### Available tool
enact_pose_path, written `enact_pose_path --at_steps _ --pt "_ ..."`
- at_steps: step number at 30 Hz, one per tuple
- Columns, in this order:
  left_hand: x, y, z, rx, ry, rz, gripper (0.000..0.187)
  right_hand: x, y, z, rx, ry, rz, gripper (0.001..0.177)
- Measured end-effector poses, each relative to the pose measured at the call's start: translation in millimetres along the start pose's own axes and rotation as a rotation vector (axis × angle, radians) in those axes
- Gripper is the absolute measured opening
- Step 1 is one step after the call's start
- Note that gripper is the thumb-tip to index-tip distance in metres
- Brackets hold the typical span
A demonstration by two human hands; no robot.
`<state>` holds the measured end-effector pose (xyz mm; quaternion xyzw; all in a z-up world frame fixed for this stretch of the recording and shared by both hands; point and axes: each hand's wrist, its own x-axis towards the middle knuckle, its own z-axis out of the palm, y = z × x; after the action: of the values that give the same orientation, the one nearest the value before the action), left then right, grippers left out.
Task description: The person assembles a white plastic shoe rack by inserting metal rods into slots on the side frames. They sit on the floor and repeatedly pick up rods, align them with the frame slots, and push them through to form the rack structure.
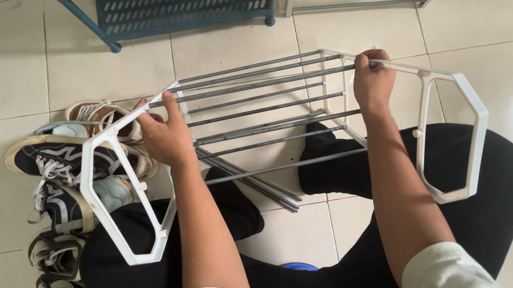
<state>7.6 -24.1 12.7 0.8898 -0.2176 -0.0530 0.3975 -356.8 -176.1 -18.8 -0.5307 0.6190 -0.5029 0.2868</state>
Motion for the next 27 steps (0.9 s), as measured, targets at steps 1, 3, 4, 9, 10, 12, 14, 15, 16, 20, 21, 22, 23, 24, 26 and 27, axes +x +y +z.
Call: enact_pose_path --at_steps 1,3,4,9,10,12,14,15,16,20,21,22,23,24,26,27 --pt "0 -1 0 0.003 -0.004 -0.011 0.062 -1 0 1 -0.003 0.006 0.019 0.015" --pt "-1 -4 -1 0.031 0.025 0.040 0.060 -4 2 1 -0.012 0.018 0.060 0.014" --pt "-2 -4 0 0.038 0.040 0.066 0.059 -4 2 1 -0.031 0.031 0.041 0.015" --pt "-9 -3 -3 -0.008 0.023 0.082 0.060 1 -4 1 -0.038 0.066 0.067 0.015" --pt "-12 -5 -5 -0.010 0.038 0.092 0.059 -1 -4 1 -0.025 0.061 0.074 0.015" --pt "-14 -7 -5 0.001 0.036 0.089 0.060 -6 -5 1 0.003 0.052 0.090 0.016" --pt "-13 -7 -6 0.004 0.037 0.092 0.060 -7 -7 0 -0.030 0.050 0.112 0.017" --pt "-14 -7 -6 0.000 0.039 0.096 0.060 -8 -9 0 -0.047 0.050 0.123 0.018" --pt "-13 -5 -6 -0.006 0.040 0.102 0.061 -8 -11 -1 -0.057 0.045 0.118 0.018" --pt "-14 0 -9 -0.038 -0.013 0.079 0.064 -11 -23 -6 -0.112 0.038 0.091 0.023" --pt "-14 1 -9 -0.037 -0.030 0.075 0.064 -13 -26 -8 -0.129 0.039 0.084 0.025" --pt "-13 2 -9 -0.038 -0.045 0.070 0.065 -15 -30 -8 -0.184 0.031 0.051 0.029" --pt "-12 2 -10 -0.039 -0.041 0.075 0.065 -18 -34 -8 -0.239 0.023 0.019 0.034" --pt "-12 3 -9 -0.039 -0.038 0.077 0.065 -20 -37 -10 -0.297 0.013 -0.014 0.039" --pt "-14 4 -8 -0.042 -0.039 0.075 0.065 -25 -42 -10 -0.438 0.024 0.052 0.056" --pt "-16 5 -7 -0.044 -0.043 0.071 0.065 -24 -44 -12 -0.508 0.031 0.084 0.065"
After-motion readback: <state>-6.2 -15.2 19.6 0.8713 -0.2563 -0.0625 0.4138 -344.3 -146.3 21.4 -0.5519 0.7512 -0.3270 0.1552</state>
